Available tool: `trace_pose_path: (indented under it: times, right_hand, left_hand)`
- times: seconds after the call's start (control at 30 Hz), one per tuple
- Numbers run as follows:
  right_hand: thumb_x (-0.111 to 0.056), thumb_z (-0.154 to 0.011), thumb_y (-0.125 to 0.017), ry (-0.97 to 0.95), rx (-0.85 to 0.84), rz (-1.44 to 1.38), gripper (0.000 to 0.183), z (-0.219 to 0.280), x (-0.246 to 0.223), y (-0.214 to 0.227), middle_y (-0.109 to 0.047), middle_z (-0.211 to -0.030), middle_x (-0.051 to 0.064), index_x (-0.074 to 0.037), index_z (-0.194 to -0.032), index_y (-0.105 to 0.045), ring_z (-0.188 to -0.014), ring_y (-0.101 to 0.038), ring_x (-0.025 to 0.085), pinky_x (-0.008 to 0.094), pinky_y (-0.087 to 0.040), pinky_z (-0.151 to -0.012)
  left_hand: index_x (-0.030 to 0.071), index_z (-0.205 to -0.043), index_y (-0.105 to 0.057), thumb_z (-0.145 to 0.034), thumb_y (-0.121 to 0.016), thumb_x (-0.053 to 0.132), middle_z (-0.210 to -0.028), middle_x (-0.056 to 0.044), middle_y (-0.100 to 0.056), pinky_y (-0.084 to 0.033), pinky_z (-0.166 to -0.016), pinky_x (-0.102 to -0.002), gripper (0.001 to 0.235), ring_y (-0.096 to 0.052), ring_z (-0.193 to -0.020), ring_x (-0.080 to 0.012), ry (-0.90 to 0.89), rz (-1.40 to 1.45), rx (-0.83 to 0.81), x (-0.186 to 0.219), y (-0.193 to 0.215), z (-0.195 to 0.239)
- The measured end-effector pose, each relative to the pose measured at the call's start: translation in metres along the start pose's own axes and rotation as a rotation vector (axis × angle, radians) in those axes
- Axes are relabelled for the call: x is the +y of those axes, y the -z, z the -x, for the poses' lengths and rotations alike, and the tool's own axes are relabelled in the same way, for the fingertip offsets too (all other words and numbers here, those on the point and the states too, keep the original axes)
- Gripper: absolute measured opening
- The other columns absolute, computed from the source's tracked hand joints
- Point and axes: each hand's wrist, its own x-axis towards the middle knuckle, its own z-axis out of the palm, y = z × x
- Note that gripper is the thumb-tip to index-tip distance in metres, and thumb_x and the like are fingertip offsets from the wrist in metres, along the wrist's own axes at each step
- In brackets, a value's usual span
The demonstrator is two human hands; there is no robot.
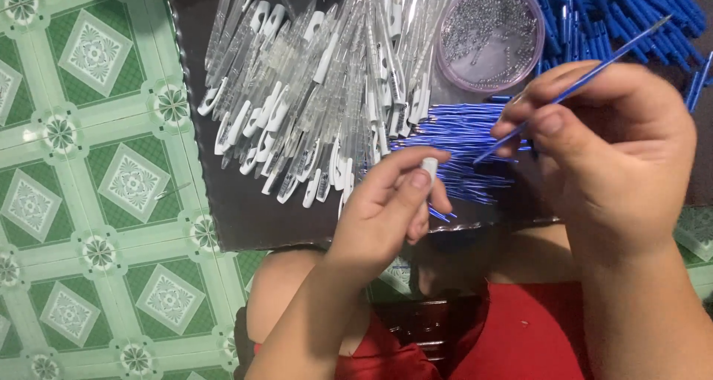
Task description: The person assembles pens by inserting blue ink cartridges into clear plastic pen bodies. They pick up a pen body and a cartridge, insert the cartridge, and place the assembled pen on the table, repeating this process.
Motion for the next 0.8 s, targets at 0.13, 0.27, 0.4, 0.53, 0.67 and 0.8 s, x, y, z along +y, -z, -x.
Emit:
trace_pose_path:
  times: [0.13,0.27,0.4,0.53,0.67,0.8]
  right_hand:
    - [-0.004,-0.099,-0.069,-0.186,0.135,-0.339,0.025,0.004,-0.008,-0.008,-0.068,-0.102,0.017,-0.004,-0.12,-0.056,-0.089,-0.078,0.031,0.036,-0.072,-0.075]
    - [-0.003,-0.101,-0.067,-0.177,0.155,-0.239,0.025,0.003,-0.007,-0.007,-0.067,-0.102,0.018,-0.002,-0.122,-0.054,-0.089,-0.078,0.031,0.036,-0.074,-0.076]
    - [0.002,-0.099,-0.065,-0.17,0.076,-0.278,0.024,0.005,-0.009,-0.008,-0.064,-0.103,0.021,-0.002,-0.119,-0.053,-0.088,-0.077,0.033,0.035,-0.072,-0.072]
    - [0.013,-0.099,-0.059,-0.184,0.049,-0.259,0.08,0.002,-0.013,-0.001,-0.061,-0.106,0.03,-0.015,-0.164,-0.024,-0.079,-0.069,0.036,0.037,-0.062,-0.062]
    - [-0.011,-0.101,-0.064,-0.138,-0.059,-0.487,0.037,-0.001,-0.004,0.004,-0.069,-0.103,0.018,-0.007,-0.137,-0.059,-0.07,-0.07,0.023,0.029,-0.063,-0.054]
    - [-0.002,-0.092,-0.066,-0.293,-0.151,-0.508,0.025,0.006,-0.018,-0.008,-0.071,-0.086,0.023,0.007,-0.115,-0.063,-0.057,-0.073,0.029,0.032,-0.067,-0.049]
  left_hand:
    - [0.007,-0.132,-0.061,-0.106,-0.052,0.025,-0.093,-0.007,-0.07,-0.05,-0.057,-0.023,0.033,-0.054,-0.062,-0.0072,0.11,-0.138,-0.03,0.007,-0.008,0.001]
    - [0.007,-0.13,-0.063,-0.105,-0.054,0.025,-0.094,-0.006,-0.07,-0.048,-0.057,-0.022,0.032,-0.054,-0.064,-0.006,0.112,-0.121,-0.067,0.011,-0.01,0.003]
    - [0.003,-0.13,-0.065,-0.104,-0.055,0.022,-0.094,-0.007,-0.072,-0.048,-0.056,-0.022,0.034,-0.054,-0.062,-0.0073,0.105,-0.127,-0.065,0.009,-0.009,0.004]
    - [0.004,-0.132,-0.064,-0.105,-0.053,0.022,-0.096,-0.007,-0.072,-0.048,-0.057,-0.02,0.034,-0.055,-0.063,-0.0058,0.084,-0.146,-0.069,0.014,-0.008,0.005]
    - [0.006,-0.133,-0.064,-0.107,-0.052,0.021,-0.097,-0.006,-0.071,-0.048,-0.056,-0.02,0.032,-0.054,-0.064,-0.0059,0.042,-0.168,-0.031,0.009,-0.004,0.005]
    - [0.009,-0.134,-0.065,-0.106,-0.056,0.022,-0.081,-0.002,-0.061,-0.049,-0.054,-0.021,0.033,-0.056,-0.064,-0.0067,0.046,-0.175,-0.005,0.005,-0.001,0.004]
